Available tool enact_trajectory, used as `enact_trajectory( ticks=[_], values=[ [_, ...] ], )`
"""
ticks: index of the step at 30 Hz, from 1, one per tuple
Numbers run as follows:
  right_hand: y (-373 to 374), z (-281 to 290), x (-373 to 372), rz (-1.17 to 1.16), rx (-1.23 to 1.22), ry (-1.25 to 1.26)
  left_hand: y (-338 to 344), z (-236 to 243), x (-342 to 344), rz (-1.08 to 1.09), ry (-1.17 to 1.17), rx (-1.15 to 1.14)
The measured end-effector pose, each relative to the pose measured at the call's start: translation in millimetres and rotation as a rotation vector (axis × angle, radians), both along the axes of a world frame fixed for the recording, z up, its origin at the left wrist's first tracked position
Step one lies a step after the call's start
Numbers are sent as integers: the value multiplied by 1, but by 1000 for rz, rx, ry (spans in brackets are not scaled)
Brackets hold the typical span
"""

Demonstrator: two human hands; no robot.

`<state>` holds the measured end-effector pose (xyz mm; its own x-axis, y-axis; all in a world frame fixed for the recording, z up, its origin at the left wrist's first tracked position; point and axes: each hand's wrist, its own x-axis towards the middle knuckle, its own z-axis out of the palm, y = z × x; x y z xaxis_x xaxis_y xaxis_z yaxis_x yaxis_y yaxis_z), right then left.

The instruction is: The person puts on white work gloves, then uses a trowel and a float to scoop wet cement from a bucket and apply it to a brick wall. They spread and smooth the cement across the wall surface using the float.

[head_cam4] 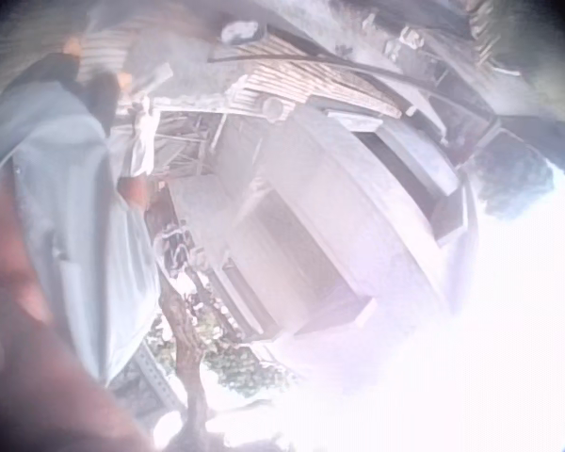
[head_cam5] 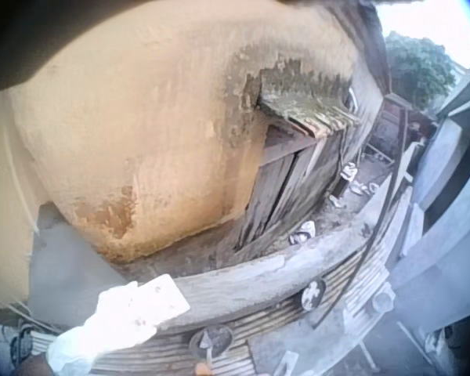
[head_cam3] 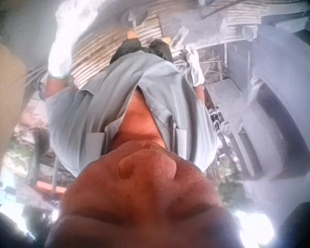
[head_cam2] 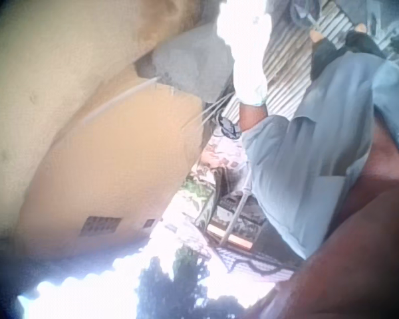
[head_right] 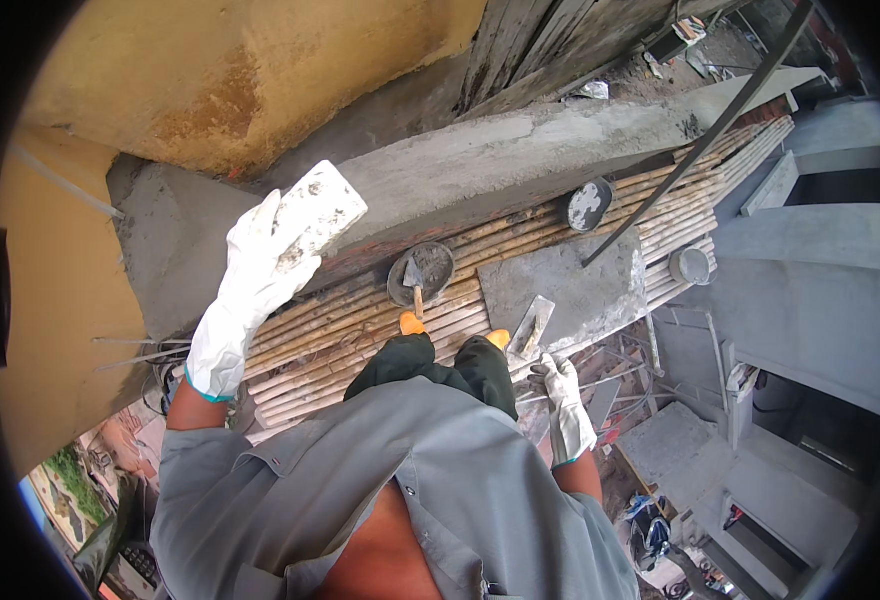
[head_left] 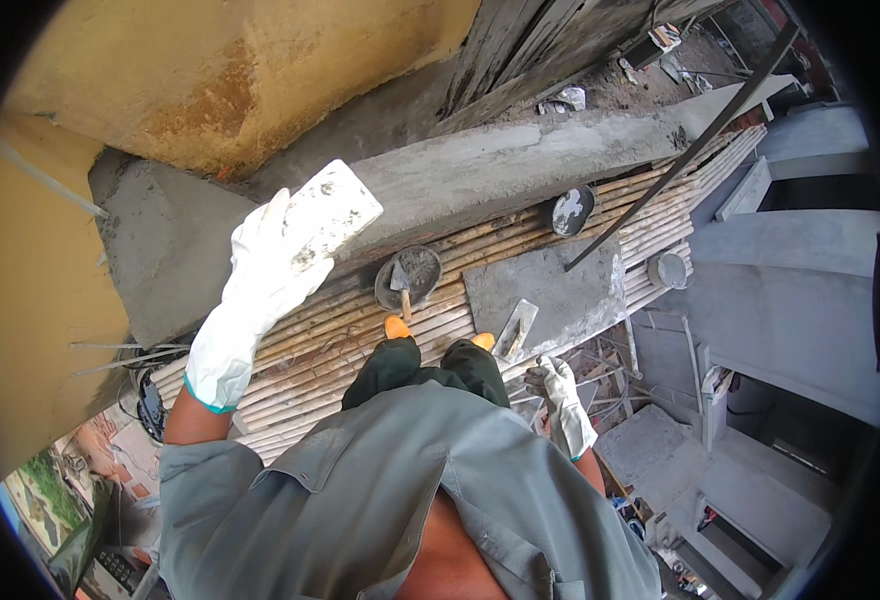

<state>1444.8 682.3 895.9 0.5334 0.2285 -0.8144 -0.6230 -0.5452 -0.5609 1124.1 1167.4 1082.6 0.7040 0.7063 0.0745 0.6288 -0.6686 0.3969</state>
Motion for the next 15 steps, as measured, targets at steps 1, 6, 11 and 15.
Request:
enact_trajectory(
  ticks=[1, 6, 11, 15],
  values=[
    [-11, 1, -5, -29, -1, -7, 1, 5, -18, -92, -17, 79],
    [-54, 0, -27, -110, -95, 59, -3, -8, 41, -277, 53, 116],
    [-57, -8, -35, -165, -108, 62, -13, -21, 191, -246, -35, 0],
    [-52, -13, -6, -227, -19, -44, -13, -15, 173, -299, -8, 99]
  ],
)
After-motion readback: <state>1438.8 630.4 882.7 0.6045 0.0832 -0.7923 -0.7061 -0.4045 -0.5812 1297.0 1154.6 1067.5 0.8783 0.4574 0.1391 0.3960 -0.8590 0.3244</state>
